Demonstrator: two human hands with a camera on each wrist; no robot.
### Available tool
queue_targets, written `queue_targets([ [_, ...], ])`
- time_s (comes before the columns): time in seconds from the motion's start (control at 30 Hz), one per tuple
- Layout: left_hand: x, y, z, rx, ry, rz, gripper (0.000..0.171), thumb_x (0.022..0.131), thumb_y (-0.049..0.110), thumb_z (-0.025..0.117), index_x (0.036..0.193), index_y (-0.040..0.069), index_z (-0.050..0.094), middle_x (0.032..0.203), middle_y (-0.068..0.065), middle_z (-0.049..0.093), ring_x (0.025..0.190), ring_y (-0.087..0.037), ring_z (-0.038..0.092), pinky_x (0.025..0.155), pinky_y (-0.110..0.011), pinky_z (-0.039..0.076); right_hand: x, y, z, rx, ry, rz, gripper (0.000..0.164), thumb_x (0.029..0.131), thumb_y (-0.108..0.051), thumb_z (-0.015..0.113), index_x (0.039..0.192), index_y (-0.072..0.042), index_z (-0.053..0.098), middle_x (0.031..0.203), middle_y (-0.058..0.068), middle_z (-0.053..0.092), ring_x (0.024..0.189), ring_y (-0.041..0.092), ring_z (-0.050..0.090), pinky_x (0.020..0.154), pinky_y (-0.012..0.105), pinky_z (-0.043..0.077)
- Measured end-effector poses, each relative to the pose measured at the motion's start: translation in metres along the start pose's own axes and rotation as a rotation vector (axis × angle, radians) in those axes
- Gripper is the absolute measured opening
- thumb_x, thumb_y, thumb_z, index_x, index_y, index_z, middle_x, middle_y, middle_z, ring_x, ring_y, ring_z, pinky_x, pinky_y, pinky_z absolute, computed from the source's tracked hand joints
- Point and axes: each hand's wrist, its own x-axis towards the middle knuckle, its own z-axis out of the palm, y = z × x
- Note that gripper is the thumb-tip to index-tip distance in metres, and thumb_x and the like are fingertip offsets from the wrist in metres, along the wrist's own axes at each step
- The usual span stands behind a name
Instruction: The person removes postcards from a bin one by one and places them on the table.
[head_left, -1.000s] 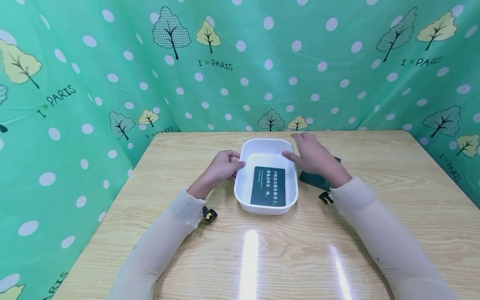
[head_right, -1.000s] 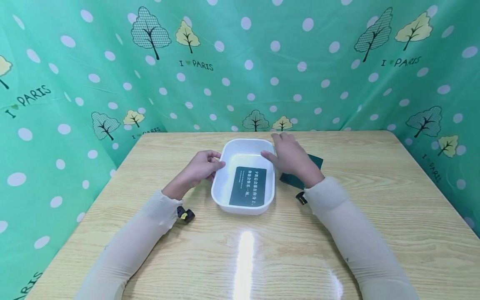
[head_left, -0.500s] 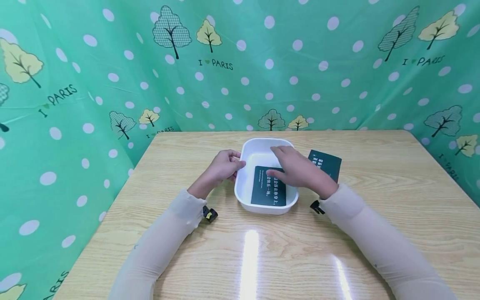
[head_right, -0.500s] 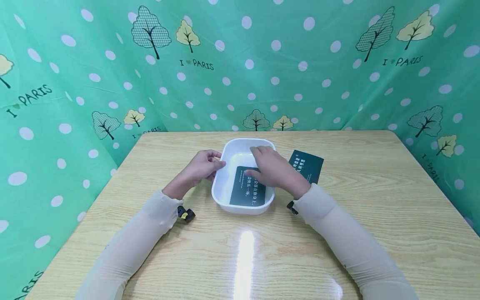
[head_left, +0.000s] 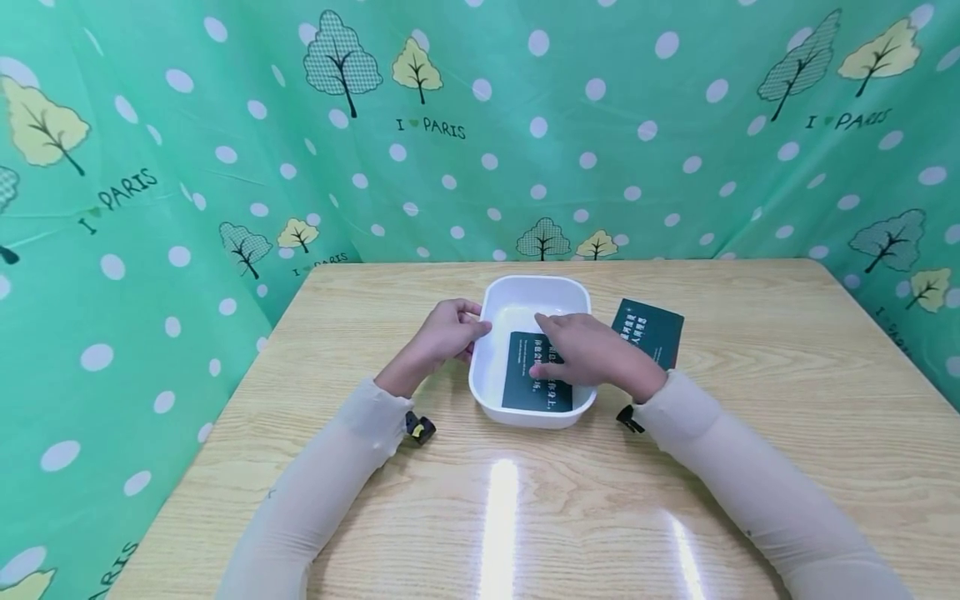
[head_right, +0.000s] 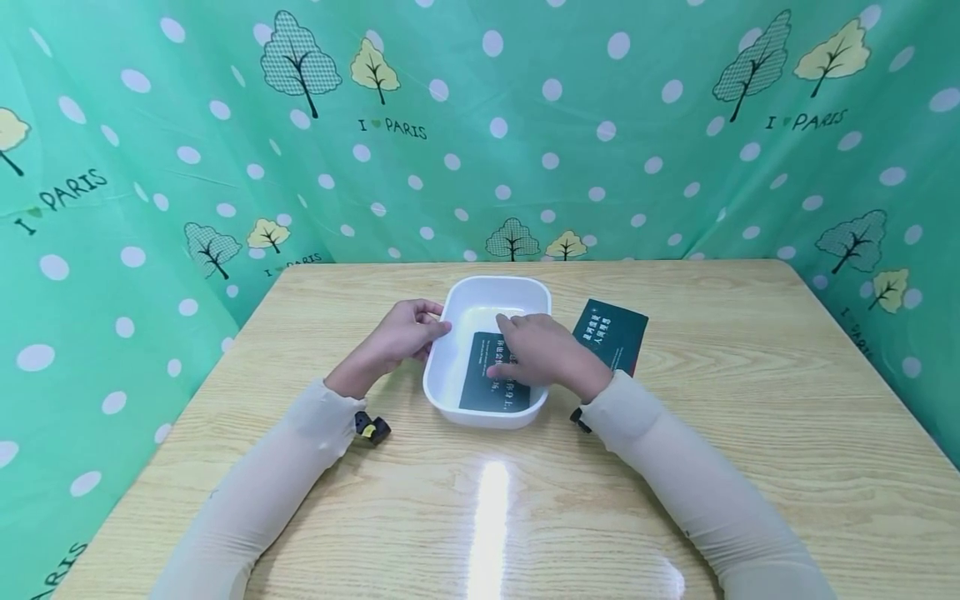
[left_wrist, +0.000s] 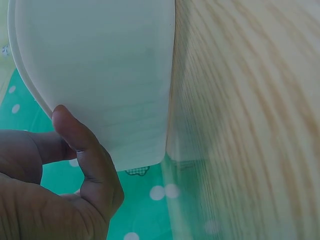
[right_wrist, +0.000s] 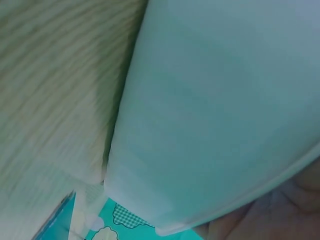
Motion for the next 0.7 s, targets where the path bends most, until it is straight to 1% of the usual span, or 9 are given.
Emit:
queue_targets([
  [0.17,0.0,-0.0002,0.0002,-0.001,0.004,-0.01,0.029,0.095,0.015,0.064,0.12,0.005,0.053,0.089,-0.013,0.062,0.06,-0.021,0.06,0.051,-0.034,0.056,0.0001,-0.0022,0.0023,-0.037,-0.037,-0.001,0.09,0.089,-0.063,0.057,0.152,-0.005,0.029,0.148,0.019,0.039,0.136,0.035,0.034,0.113,0.054,0.02],
  [0.23,0.0001,-0.0004,0.0004,-0.002,0.007,-0.014,0.029,0.095,0.015,0.064,0.12,0.006,0.053,0.089,-0.013,0.062,0.06,-0.021,0.06,0.052,-0.036,0.056,0.0005,-0.0026,0.0036,-0.055,-0.038,0.001,0.091,0.088,-0.064,0.058,0.151,-0.006,0.03,0.146,0.018,0.042,0.135,0.035,0.035,0.113,0.053,0.02],
  [0.33,0.0,-0.0005,0.0008,0.001,0.009,-0.011,0.03,0.095,0.016,0.065,0.121,0.006,0.053,0.089,-0.013,0.062,0.06,-0.02,0.06,0.055,-0.039,0.057,0.0012,-0.0027,0.0058,-0.087,-0.037,0.014,0.095,0.083,-0.068,0.06,0.151,-0.007,0.032,0.144,0.017,0.045,0.133,0.034,0.038,0.113,0.053,0.021],
  [0.47,-0.0002,-0.0012,0.0013,0.003,0.008,-0.017,0.03,0.095,0.016,0.064,0.121,0.006,0.053,0.09,-0.014,0.062,0.061,-0.021,0.061,0.056,-0.039,0.057,0.0018,-0.0029,0.009,-0.116,-0.049,0.017,0.1,0.079,-0.072,0.061,0.15,-0.008,0.034,0.143,0.016,0.047,0.132,0.033,0.04,0.113,0.053,0.019],
  [0.6,-0.0006,-0.0015,0.001,-0.003,0.006,-0.017,0.03,0.095,0.015,0.064,0.121,0.005,0.052,0.091,-0.015,0.061,0.062,-0.022,0.061,0.054,-0.036,0.056,0.0019,-0.0037,0.0101,-0.129,-0.051,0.016,0.099,0.079,-0.072,0.061,0.149,-0.007,0.036,0.14,0.015,0.051,0.13,0.031,0.043,0.113,0.053,0.019],
  [0.7,-0.0002,-0.0008,0.0013,-0.004,0.005,0.0,0.03,0.095,0.015,0.064,0.121,0.005,0.052,0.091,-0.015,0.061,0.062,-0.022,0.061,0.053,-0.035,0.056,0.0017,-0.0039,0.0091,-0.127,-0.04,0.025,0.098,0.079,-0.071,0.063,0.149,-0.007,0.037,0.136,0.014,0.055,0.126,0.03,0.048,0.112,0.051,0.021],
])
